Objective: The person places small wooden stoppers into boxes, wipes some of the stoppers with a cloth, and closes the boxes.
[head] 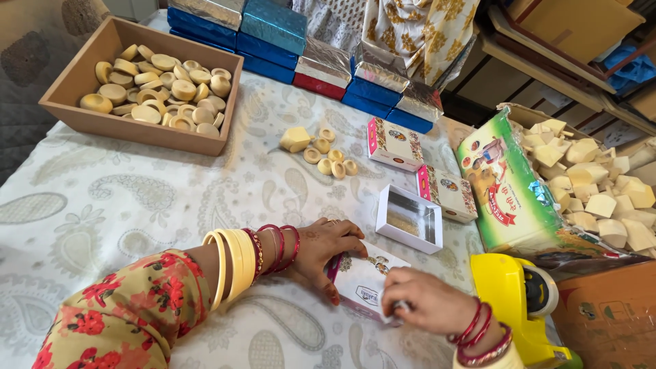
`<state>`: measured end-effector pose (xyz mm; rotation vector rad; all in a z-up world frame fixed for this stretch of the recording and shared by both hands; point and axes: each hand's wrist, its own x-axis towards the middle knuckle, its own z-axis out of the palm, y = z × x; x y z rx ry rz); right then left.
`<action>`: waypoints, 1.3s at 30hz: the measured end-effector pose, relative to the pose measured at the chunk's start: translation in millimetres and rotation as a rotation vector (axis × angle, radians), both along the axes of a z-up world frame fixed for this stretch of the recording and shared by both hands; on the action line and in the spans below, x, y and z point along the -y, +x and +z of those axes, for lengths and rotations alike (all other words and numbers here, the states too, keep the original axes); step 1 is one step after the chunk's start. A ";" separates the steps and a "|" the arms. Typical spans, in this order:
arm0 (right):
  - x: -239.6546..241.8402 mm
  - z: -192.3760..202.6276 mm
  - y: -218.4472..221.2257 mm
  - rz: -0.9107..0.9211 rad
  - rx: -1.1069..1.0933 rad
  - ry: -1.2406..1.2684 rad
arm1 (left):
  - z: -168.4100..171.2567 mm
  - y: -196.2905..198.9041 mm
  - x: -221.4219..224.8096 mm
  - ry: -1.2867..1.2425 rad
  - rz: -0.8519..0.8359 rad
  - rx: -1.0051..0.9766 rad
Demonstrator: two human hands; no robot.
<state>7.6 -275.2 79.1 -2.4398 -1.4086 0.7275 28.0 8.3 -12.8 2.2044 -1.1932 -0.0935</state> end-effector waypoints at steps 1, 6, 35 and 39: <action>4.4 -3.6 8.4 -0.002 -0.001 0.000 | -1.2 0.7 0.0 0.000 -0.002 -0.001; 15.8 -21.1 37.8 -0.252 0.150 0.132 | -1.3 2.4 -0.1 -0.038 -0.013 0.043; 4.6 -5.0 -10.3 -0.423 0.212 -0.022 | 26.6 -8.7 -7.6 -0.050 0.211 0.206; -11.1 10.2 -30.8 -0.196 0.068 0.089 | 25.8 -10.5 -5.7 0.025 0.230 0.086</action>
